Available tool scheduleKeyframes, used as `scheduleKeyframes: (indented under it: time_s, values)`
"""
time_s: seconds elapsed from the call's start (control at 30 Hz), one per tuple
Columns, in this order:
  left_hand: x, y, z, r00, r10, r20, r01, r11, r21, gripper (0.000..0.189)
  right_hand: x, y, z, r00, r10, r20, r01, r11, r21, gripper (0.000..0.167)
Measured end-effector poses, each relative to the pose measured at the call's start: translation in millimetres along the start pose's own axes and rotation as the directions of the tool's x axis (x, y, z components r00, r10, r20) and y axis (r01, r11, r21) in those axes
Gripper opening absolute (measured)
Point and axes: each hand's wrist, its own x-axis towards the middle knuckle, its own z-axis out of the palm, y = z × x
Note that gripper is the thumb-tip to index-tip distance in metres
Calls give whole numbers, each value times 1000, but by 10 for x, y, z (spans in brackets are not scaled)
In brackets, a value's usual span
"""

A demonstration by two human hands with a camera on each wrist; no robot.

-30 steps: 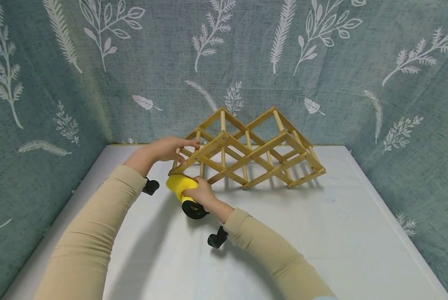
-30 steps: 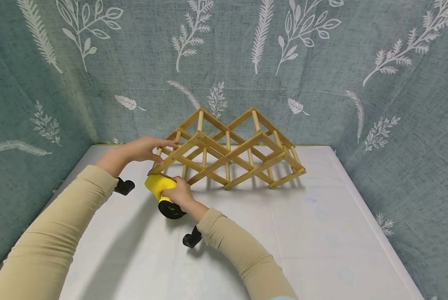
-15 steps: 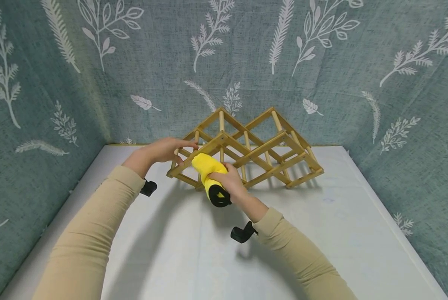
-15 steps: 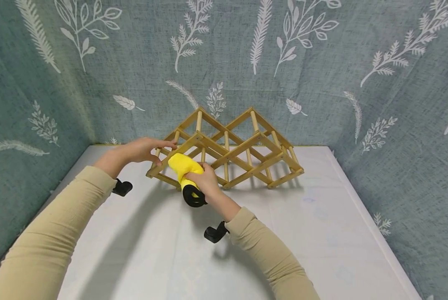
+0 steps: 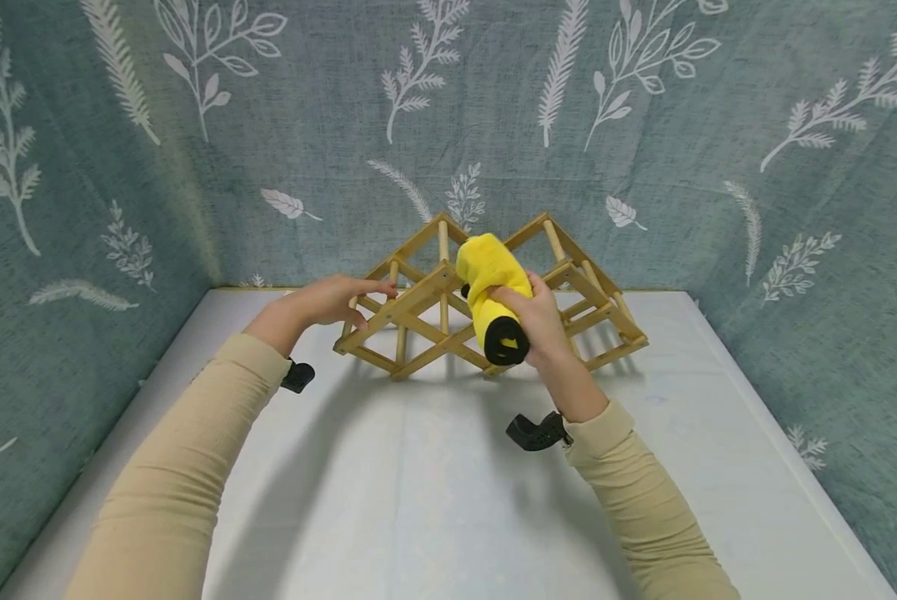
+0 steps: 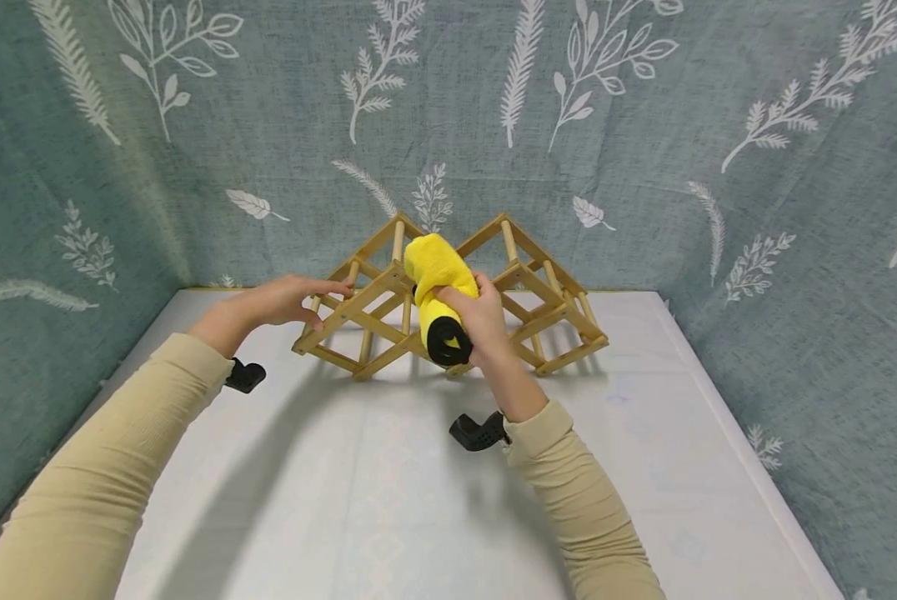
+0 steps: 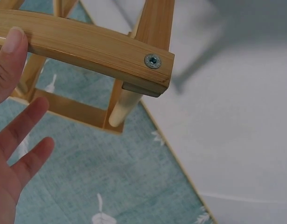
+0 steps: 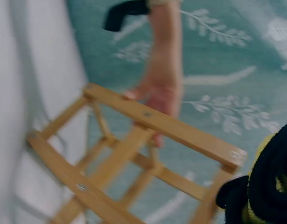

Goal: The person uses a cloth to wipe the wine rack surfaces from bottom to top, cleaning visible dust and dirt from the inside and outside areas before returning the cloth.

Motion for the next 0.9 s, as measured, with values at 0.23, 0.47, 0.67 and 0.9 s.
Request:
scheduleKeyframes:
  time_s: [0.23, 0.47, 0.67, 0.9]
  values:
    - [-21, -15, 7, 1000, 7, 9, -6, 1000, -4, 65, -131, 28, -8, 999, 1, 43, 0, 999, -39, 36]
    - [10, 2, -29, 999, 8, 31, -7, 1000, -12, 64, -137, 729, 366, 969, 215, 118, -175, 944, -279, 46]
    - [-12, 13, -72, 999, 5, 47, -5, 1000, -12, 56, -13, 1272, 887, 925, 312, 216, -199, 885, -422, 48]
    - [-26, 39, -86, 999, 19, 45, -19, 1000, 2, 49, 107, 1487, 1347, 925, 307, 222, -195, 888, -416, 46]
